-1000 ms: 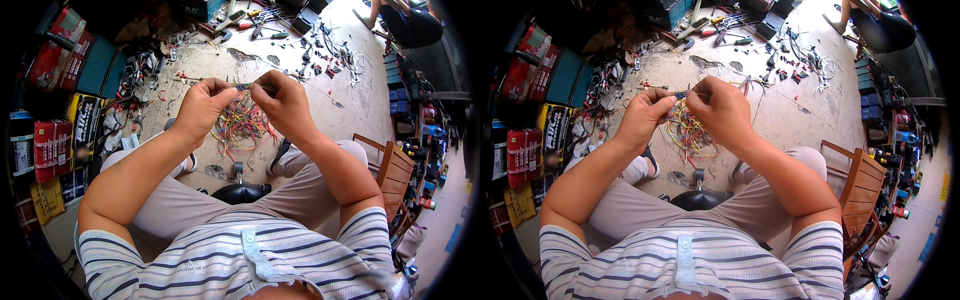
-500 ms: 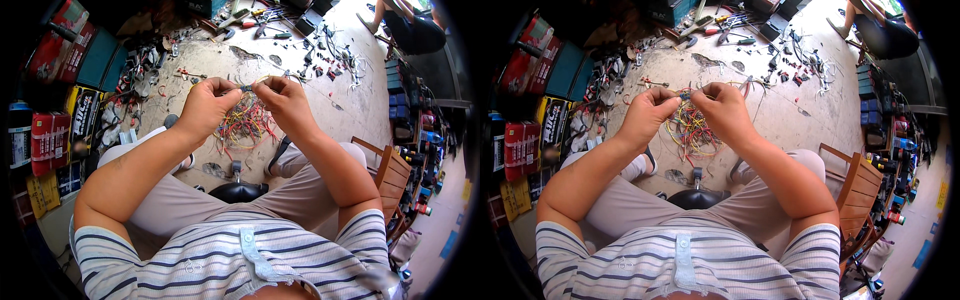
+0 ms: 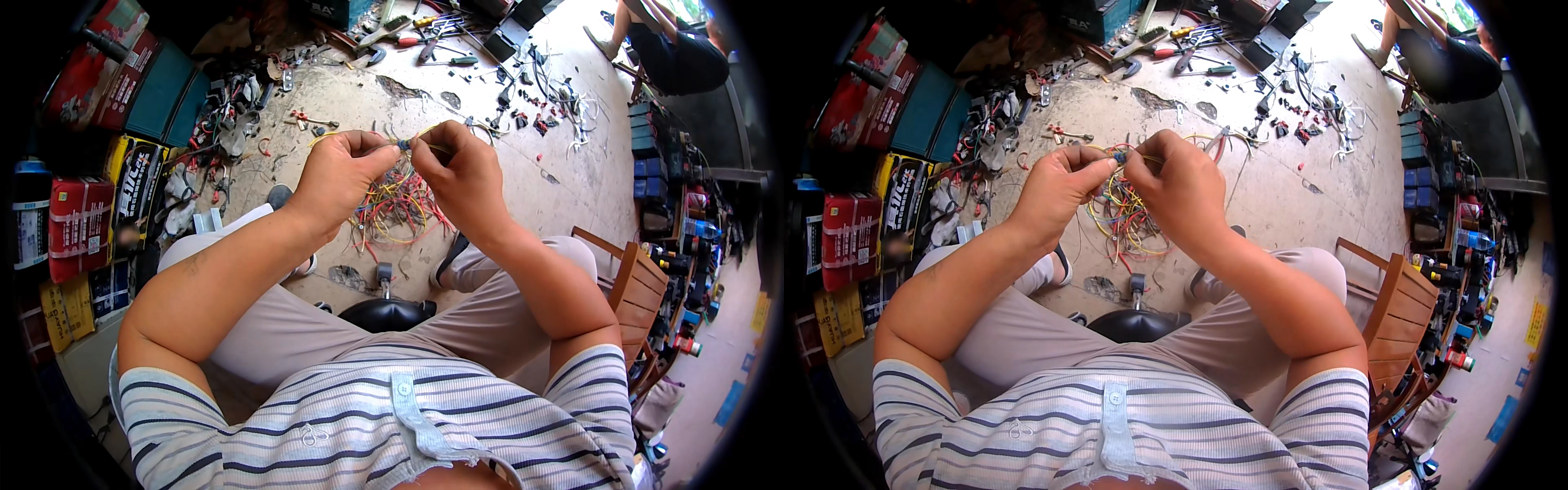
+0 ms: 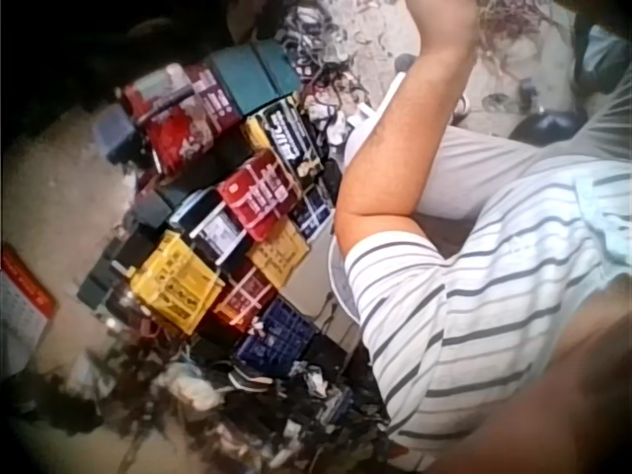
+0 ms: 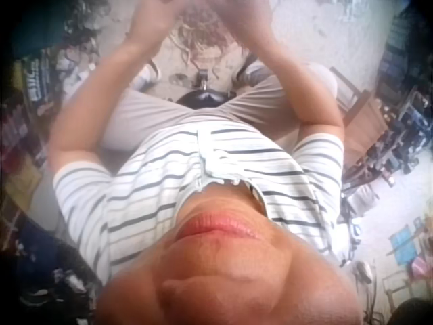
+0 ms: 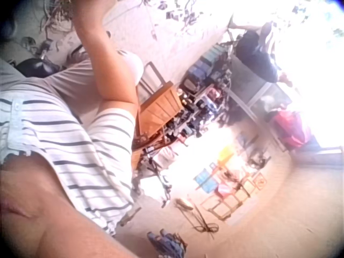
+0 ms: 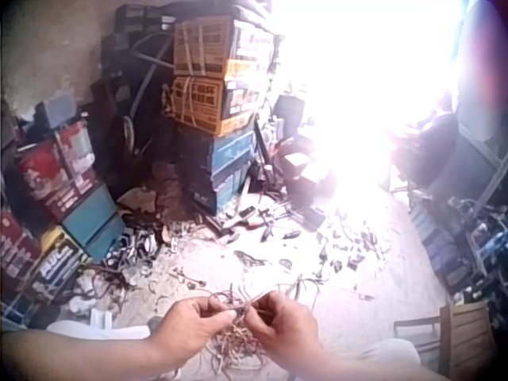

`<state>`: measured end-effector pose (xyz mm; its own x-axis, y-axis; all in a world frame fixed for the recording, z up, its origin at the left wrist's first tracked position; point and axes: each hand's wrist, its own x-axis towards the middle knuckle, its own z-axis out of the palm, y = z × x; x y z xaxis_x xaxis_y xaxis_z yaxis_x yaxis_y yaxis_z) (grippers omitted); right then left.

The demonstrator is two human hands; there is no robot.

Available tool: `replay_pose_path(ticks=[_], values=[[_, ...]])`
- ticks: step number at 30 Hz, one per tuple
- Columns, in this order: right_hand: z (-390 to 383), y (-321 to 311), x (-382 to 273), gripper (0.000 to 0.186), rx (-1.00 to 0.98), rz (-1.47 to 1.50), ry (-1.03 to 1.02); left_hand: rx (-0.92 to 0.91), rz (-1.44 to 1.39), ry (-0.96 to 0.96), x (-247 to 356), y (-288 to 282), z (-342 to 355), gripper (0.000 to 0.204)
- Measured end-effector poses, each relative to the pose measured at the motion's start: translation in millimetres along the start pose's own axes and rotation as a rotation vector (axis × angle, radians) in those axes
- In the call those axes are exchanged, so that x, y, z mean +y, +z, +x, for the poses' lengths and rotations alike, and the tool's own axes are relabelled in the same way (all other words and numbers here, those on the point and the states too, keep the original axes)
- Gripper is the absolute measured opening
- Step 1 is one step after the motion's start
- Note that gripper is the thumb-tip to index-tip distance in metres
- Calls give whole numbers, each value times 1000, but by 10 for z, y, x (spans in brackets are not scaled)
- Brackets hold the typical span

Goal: The person sits on the floor and manipulates a bundle of multi-colored wires, twisting and arranging them by hand. They handle the wires continuously, occasionally picking up small components from the cluttered floor.

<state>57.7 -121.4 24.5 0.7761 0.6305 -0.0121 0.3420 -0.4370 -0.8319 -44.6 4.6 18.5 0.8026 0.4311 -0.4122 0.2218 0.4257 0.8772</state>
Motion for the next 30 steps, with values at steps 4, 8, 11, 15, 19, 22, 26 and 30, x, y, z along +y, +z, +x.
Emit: replay_pose_path(ticks=[4,8,11,15,19,22,26,30], values=[[-30,10,-47,16,92,-202,-214,-6,-17,-59,21,-14,-11,7],[-23,25,-22,13,131,-287,-426,15,-93,-141,28,-41,-26,8],[-18,25,-24,13,126,-401,-489,28,-108,-163,36,-46,-47,8],[-25,38,-76,13,96,-361,-438,3,-73,-126,37,-21,-61,9],[-24,55,-72,14,82,-296,-428,-23,-24,-28,40,23,-72,10],[-60,55,-95,15,24,-221,-337,-34,-57,6,8,30,-63,12],[-29,-64,-115,14,8,-227,-369,-23,43,46,19,-44,31,13],[129,-292,-112,10,110,-243,-472,-55,119,94,40,-59,40,13]])
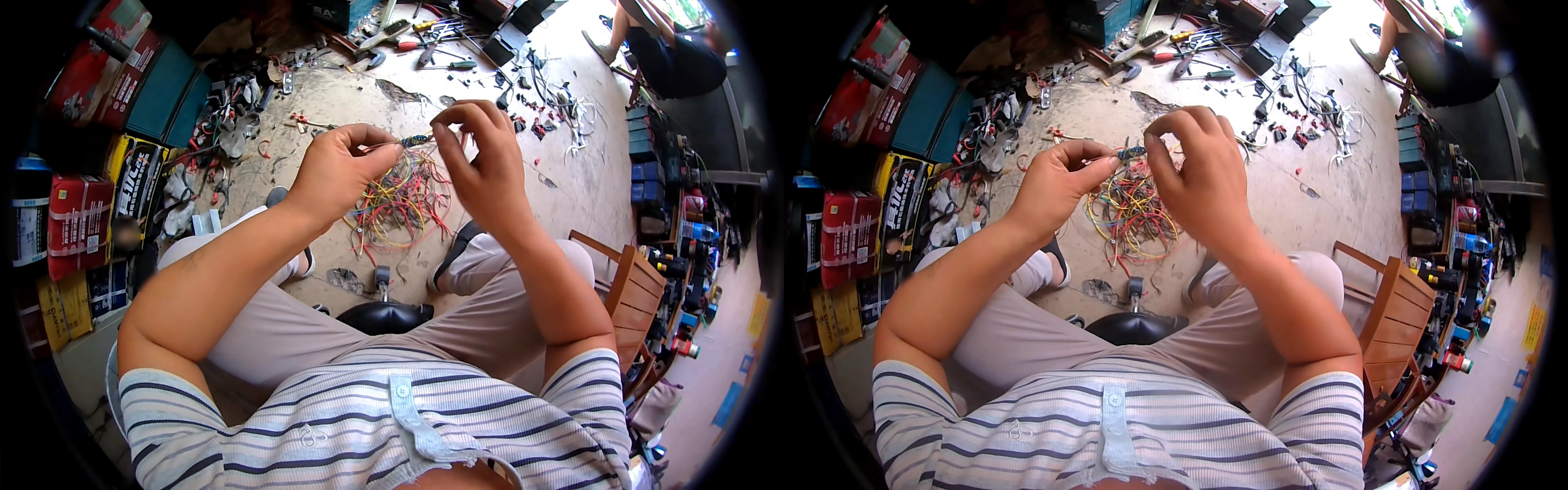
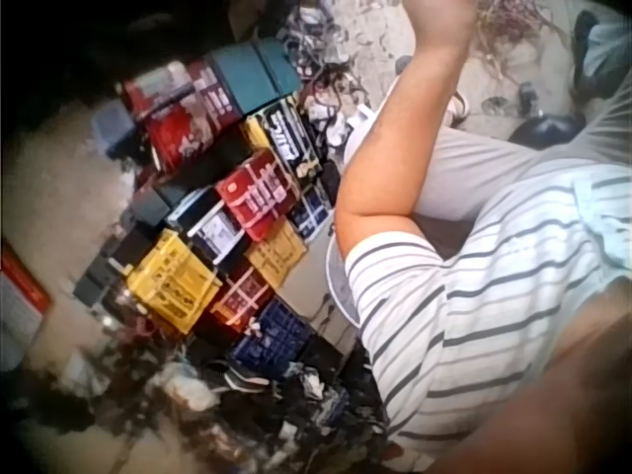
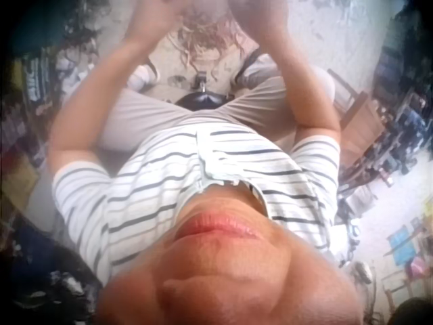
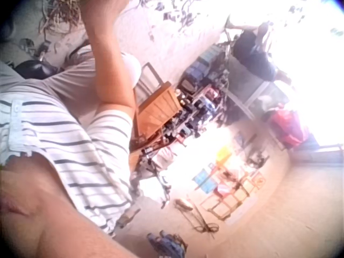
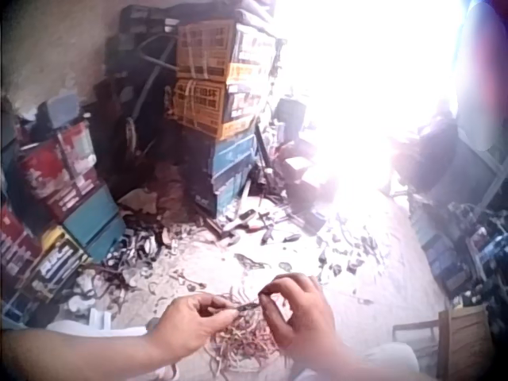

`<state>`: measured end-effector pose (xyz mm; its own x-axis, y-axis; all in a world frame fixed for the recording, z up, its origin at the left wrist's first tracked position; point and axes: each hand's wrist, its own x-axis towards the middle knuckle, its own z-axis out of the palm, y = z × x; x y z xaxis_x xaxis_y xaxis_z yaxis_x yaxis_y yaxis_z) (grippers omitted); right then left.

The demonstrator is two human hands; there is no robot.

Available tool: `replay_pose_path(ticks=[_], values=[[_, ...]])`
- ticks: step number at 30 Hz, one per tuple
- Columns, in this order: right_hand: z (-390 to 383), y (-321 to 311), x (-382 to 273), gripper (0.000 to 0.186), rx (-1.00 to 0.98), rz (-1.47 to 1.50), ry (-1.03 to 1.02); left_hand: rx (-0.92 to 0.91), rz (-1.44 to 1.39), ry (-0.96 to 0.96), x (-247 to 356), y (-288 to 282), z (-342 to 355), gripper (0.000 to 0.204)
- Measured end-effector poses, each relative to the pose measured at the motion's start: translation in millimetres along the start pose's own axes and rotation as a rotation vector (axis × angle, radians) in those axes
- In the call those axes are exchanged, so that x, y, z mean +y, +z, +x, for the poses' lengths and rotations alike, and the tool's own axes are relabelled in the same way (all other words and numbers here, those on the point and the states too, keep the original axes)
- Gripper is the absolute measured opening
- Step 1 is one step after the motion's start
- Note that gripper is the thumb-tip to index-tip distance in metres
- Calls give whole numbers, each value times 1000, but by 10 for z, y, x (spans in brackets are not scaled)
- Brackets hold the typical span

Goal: The person sits on the floor and manipulates a bundle of multi-colored wires, twisting and arranging them by hand. They handle the wires continuously, occasionally picking up small components from the cluttered floor.

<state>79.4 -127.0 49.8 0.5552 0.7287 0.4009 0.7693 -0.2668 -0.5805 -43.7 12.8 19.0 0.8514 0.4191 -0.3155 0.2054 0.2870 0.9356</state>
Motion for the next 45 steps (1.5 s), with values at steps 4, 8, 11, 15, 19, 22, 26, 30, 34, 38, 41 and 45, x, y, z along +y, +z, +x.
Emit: replay_pose_path(ticks=[4,8,11,15,19,22,26,30,34,38,41,45], values=[[6,-34,235,27,-256,444,350,-72,109,27,8,18,4,13],[-24,-46,380,38,-505,496,536,-181,222,145,7,48,-12,11],[-50,-54,355,39,-628,562,674,-241,387,283,13,36,-16,10],[-86,-39,365,32,-686,827,796,-232,307,158,46,64,-54,9],[-84,-30,323,26,-651,1015,988,-208,214,40,76,80,-67,12],[-90,-9,348,27,-650,1087,1040,-188,136,-26,34,64,-40,15],[-70,-30,252,22,-631,1112,1048,-204,118,-113,81,58,-64,17],[-106,51,313,22,-619,1228,1006,-212,76,-147,96,45,-67,18],[-24,-72,202,24,-584,1269,1011,-193,33,-54,59,19,-45,15],[-19,-162,301,25,-611,1326,886,-218,85,32,71,10,-44,12],[-30,-222,325,24,-651,1336,801,-224,144,117,127,30,-78,9],[-44,-231,325,24,-694,1304,736,-244,181,201,124,36,-90,8]])
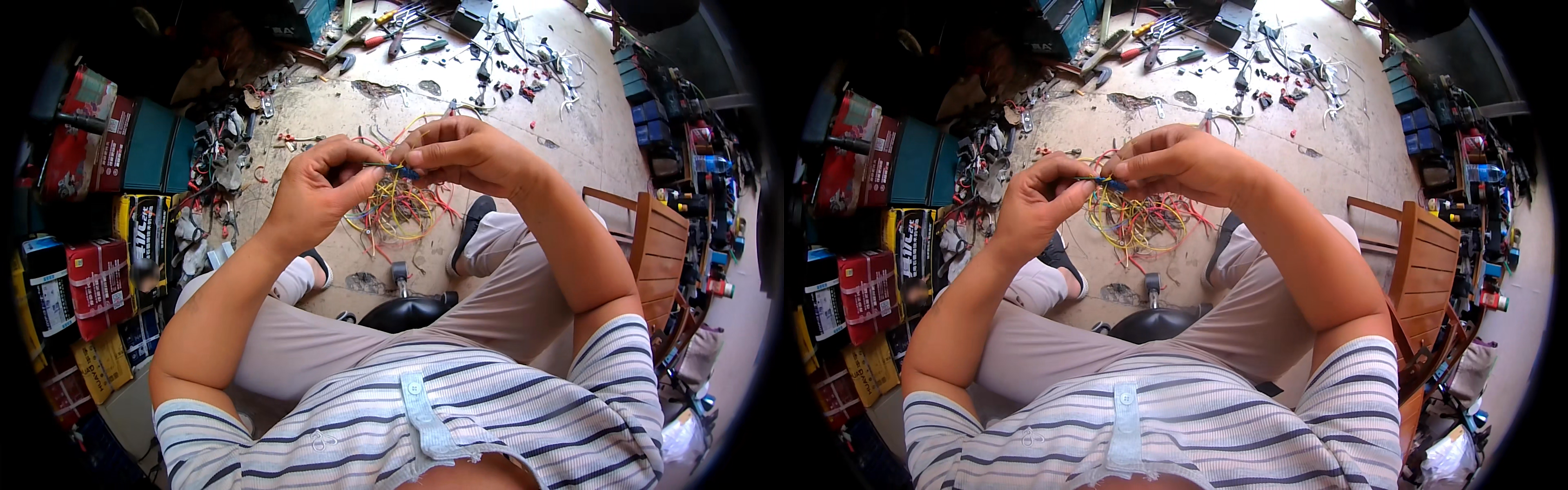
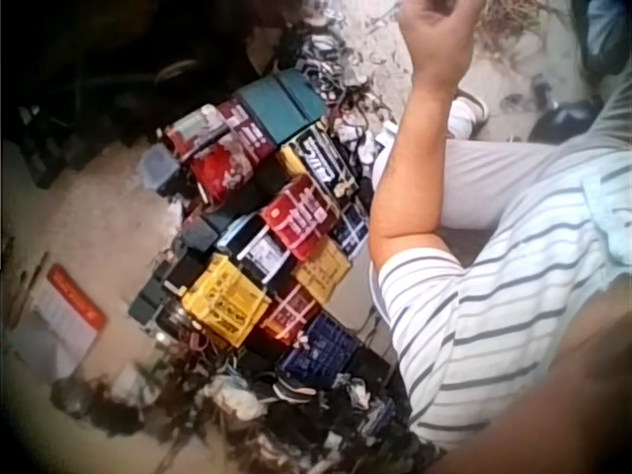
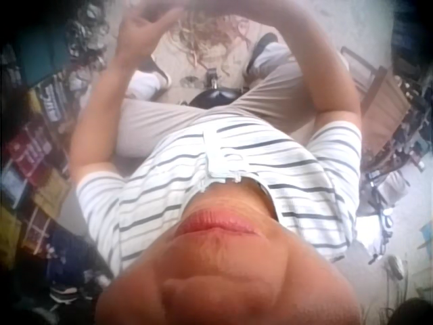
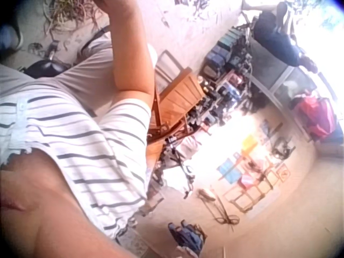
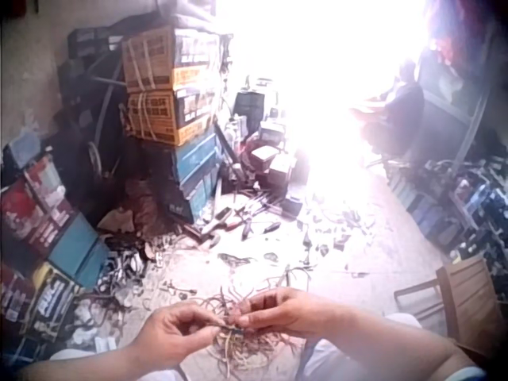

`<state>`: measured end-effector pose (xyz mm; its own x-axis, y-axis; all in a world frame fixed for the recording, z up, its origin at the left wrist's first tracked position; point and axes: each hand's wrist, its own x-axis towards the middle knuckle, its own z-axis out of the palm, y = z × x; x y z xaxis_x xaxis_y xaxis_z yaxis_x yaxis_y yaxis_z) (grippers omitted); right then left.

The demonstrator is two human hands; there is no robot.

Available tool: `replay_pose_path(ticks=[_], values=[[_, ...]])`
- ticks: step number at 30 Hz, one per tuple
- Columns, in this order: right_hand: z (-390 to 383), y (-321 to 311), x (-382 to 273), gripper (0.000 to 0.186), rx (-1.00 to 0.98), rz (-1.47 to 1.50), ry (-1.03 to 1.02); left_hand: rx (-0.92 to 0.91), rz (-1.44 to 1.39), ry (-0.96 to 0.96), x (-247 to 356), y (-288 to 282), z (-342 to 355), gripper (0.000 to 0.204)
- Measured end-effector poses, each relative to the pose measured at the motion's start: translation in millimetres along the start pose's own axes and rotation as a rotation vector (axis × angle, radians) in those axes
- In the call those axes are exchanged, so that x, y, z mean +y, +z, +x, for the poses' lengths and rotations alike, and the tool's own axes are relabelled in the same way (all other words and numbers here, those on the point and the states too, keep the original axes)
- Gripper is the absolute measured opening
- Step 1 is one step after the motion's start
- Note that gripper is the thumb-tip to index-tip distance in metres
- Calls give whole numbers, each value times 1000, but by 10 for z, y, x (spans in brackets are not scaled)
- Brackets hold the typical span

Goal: The person sits on the floor and manipulates a bundle of multi-colored wires, twisting and arranging them by hand. They handle the wires continuously, occasionally picking up small components from the cluttered floor.

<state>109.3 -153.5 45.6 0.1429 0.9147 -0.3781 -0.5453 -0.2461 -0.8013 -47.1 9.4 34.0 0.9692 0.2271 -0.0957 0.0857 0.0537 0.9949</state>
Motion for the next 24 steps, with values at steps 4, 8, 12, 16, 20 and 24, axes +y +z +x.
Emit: replay_pose_path(ticks=[4,8,12,16,20,24], values=[[-1,-9,23,28,-15,-8,46,-33,20,17,-1,15,0,8],[45,-29,95,30,4,-87,38,-54,-116,-134,-44,9,1,12],[142,-39,178,31,138,-221,-19,-62,-247,-251,-56,66,-30,17],[257,-93,238,30,375,-390,-1,-70,-307,-396,-40,131,-71,19],[364,-185,300,27,533,-392,11,-27,-374,-519,-100,184,-103,15],[492,-399,458,28,607,-521,-19,-36,-483,-564,-37,230,-118,10]])
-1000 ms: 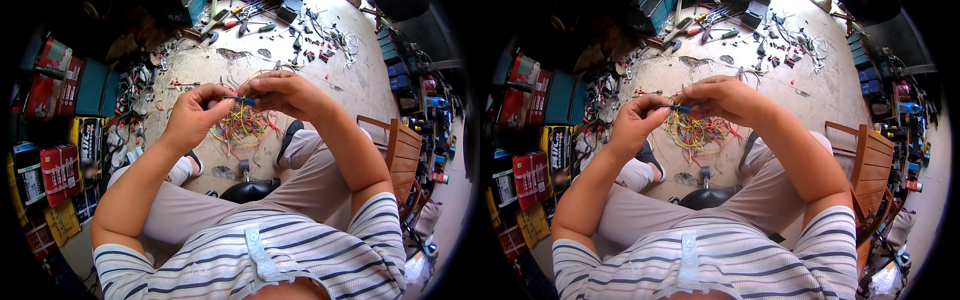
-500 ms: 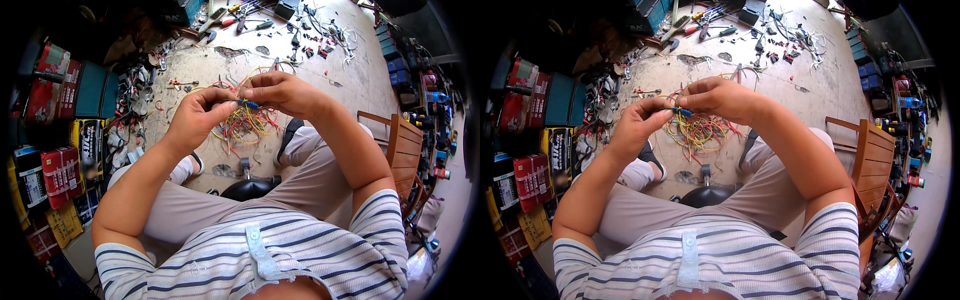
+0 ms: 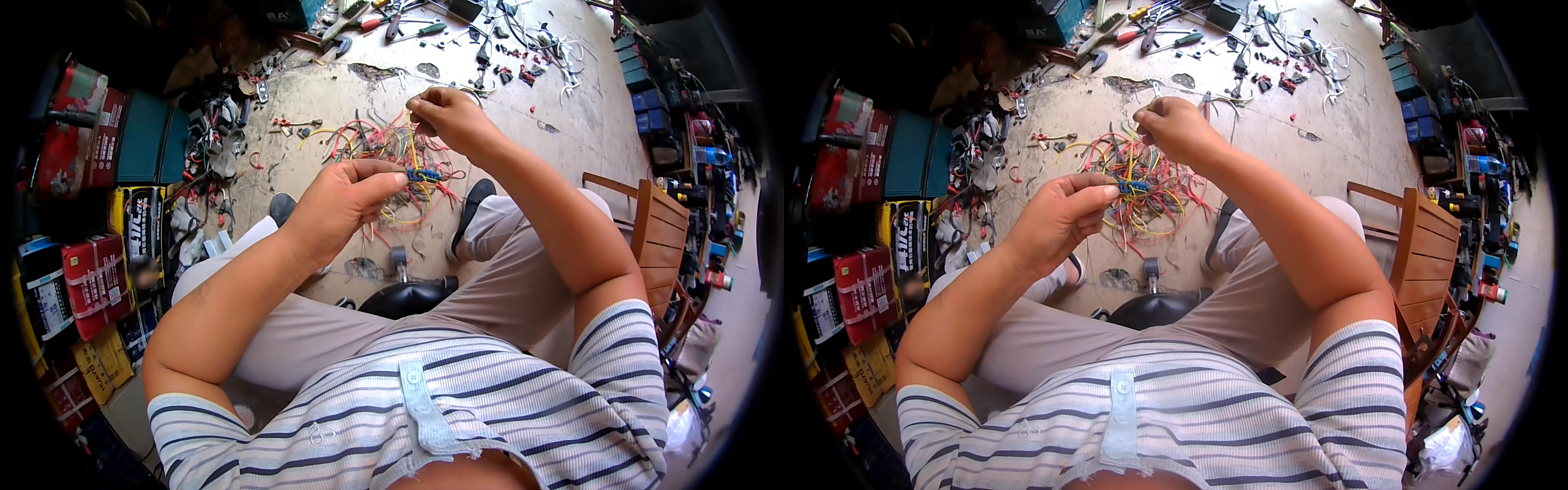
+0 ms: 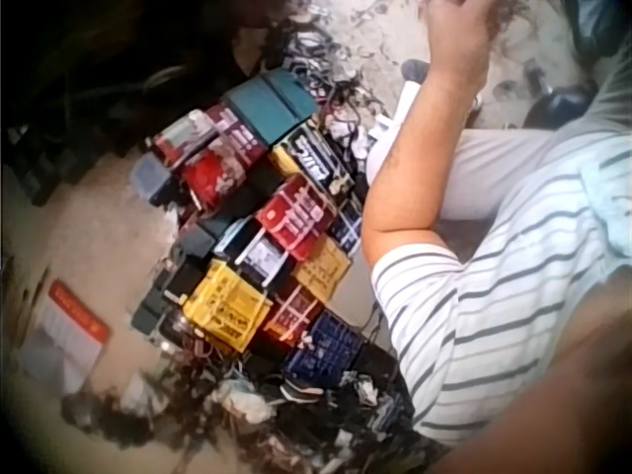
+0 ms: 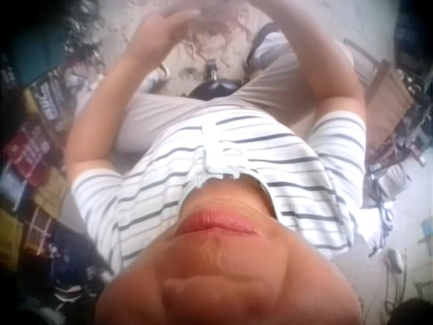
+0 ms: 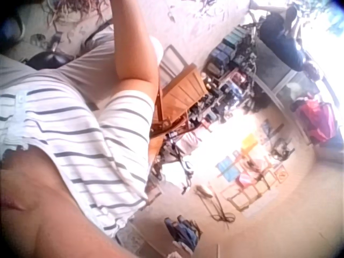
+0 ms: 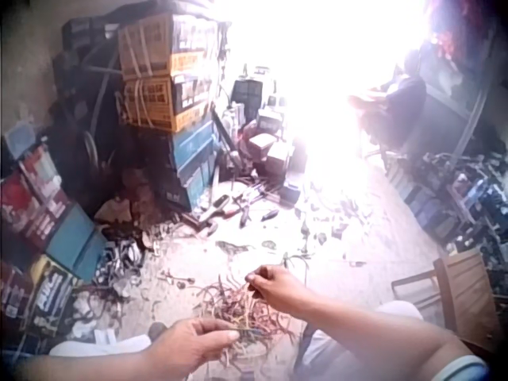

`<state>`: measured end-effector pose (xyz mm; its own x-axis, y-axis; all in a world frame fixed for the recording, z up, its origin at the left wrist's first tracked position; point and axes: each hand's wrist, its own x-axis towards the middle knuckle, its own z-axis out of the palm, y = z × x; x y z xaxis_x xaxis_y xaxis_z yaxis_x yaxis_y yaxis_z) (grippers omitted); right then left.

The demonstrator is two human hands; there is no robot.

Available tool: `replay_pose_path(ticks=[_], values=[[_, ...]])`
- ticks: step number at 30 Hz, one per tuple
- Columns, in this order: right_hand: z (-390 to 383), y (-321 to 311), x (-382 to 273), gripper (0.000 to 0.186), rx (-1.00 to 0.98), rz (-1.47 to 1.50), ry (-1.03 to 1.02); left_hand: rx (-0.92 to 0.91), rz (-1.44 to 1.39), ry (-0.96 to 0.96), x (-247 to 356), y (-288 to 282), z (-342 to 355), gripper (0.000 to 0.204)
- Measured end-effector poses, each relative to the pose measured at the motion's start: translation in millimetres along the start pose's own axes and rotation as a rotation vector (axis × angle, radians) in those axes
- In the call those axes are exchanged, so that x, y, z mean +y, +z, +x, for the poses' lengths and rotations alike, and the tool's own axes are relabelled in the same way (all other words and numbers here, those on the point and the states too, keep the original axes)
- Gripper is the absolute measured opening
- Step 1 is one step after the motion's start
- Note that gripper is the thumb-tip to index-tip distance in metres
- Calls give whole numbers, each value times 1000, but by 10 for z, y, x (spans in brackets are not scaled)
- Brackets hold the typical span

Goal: The person sits on the floor and manipulates a bundle of multi-colored wires, twisting and arranging them by hand. They handle the wires continuously, occasionally picking up small components from the cluttered floor.

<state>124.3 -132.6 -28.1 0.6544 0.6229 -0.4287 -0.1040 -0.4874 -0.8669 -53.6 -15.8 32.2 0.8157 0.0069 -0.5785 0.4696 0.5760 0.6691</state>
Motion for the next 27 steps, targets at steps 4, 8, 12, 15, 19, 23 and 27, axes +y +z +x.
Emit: replay_pose_path(ticks=[4,8,12,15,19,23,27], values=[[45,26,43,29,39,-93,-44,-14,-14,-25,-42,-26,-5,8],[101,19,72,32,71,-183,-51,-4,-71,-37,-36,-32,-18,7],[122,-88,32,36,126,-383,-150,25,-146,18,11,-85,-17,7],[58,-105,-5,38,319,-394,-367,72,-151,45,75,-67,-37,7],[-152,-109,-241,36,41,-279,-264,150,-150,45,86,-91,-18,7],[-391,6,-431,31,-362,301,238,88,-171,81,57,-157,4,8],[-453,11,-436,23,-415,528,256,58,-156,99,81,-145,4,9]])
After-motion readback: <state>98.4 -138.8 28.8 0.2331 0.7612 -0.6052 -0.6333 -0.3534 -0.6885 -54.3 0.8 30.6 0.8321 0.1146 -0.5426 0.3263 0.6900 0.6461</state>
